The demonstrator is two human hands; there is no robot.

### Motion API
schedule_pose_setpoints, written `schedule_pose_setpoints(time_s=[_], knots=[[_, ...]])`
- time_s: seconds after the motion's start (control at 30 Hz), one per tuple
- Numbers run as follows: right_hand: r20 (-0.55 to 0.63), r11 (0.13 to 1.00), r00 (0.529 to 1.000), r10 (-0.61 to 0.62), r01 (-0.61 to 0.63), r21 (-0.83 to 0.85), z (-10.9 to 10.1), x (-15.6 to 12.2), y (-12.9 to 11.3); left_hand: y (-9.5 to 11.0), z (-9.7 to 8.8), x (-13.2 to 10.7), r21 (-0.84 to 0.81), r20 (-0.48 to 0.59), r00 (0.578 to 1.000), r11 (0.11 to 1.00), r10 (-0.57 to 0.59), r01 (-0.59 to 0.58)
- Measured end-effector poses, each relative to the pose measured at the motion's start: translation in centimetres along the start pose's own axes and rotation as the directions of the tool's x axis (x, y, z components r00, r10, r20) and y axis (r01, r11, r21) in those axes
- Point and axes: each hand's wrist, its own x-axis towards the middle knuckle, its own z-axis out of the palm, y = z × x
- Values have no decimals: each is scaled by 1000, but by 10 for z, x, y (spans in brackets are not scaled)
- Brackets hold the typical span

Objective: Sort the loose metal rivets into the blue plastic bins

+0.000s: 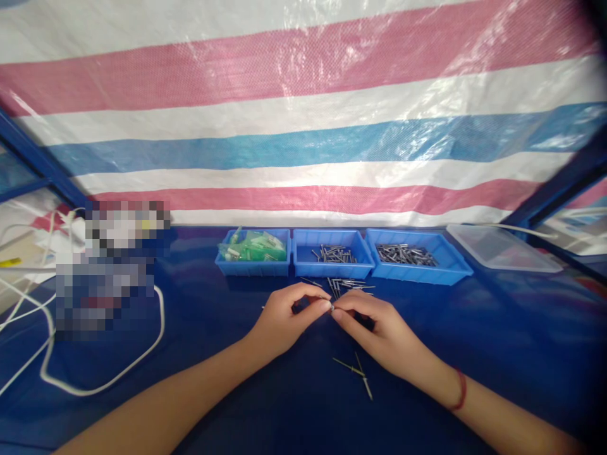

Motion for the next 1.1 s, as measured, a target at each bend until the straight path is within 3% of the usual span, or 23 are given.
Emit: schedule_pose_setpoints(time_s=[0.37, 0.53, 0.63, 0.7, 0.77, 0.87, 0.93, 1.0, 1.1], knots=[[-149, 998, 987, 65, -61, 30, 1, -1, 3, -5, 1, -1, 16, 14, 1000, 1000, 23, -23], [-184, 1000, 983, 2, -1, 4, -4, -2, -1, -4, -4, 0, 179, 40, 984, 968, 172, -177], [-192, 990, 977, -93, 70, -122, -19, 1, -5, 2, -17, 2, 367, 169, 946, 873, 277, -321], [-269, 962, 950, -156, 85, -258, -36, 5, -2, 7, -29, 4, 477, 299, 914, 787, 275, -392], [-397, 907, 894, -207, 23, -420, -57, 9, 7, 10, -41, 5, 526, 408, 880, 725, 243, -444], [-528, 765, 818, -228, -185, -617, -85, 13, 30, 9, -55, 5, 527, 522, 832, 696, 187, -487], [-483, 637, 851, -205, -259, -726, -95, 15, 44, 4, -61, 6, 532, 557, 815, 685, 159, -497], [-447, 580, 872, -196, -265, -771, -97, 16, 48, -1, -62, 8, 531, 573, 807, 685, 142, -498], [-351, 675, 914, -201, -130, -726, -87, 13, 34, -8, -59, 12, 484, 578, 800, 720, 163, -497]])
